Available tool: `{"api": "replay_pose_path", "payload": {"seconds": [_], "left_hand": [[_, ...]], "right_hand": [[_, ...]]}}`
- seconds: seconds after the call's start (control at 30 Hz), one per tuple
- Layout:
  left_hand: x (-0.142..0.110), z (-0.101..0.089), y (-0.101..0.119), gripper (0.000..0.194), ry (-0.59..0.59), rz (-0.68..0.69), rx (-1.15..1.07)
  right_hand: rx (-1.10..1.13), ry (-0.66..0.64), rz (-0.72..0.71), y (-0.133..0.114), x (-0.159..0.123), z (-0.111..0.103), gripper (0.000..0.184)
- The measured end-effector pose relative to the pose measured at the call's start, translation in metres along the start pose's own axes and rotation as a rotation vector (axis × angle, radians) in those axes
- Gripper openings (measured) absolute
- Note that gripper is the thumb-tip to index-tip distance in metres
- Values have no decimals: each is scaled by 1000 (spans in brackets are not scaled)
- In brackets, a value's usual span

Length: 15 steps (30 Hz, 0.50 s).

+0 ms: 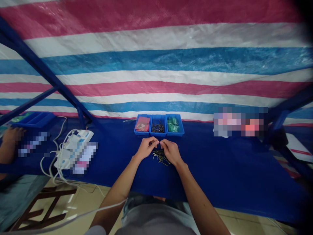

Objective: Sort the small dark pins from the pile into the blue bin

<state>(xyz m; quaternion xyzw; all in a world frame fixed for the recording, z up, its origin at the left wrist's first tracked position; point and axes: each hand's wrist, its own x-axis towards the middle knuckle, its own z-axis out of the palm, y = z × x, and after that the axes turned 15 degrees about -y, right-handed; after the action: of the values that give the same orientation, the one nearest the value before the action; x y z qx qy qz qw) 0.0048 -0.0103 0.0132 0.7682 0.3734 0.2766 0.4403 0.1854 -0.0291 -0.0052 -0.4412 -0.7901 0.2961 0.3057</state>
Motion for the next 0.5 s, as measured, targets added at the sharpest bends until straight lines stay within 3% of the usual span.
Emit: {"api": "replay_pose_path", "payload": {"seconds": [0.5], "left_hand": [[0,1,-3,36,4,-19,-8]], "right_hand": [[42,151,-49,-1,2,-1,25]]}}
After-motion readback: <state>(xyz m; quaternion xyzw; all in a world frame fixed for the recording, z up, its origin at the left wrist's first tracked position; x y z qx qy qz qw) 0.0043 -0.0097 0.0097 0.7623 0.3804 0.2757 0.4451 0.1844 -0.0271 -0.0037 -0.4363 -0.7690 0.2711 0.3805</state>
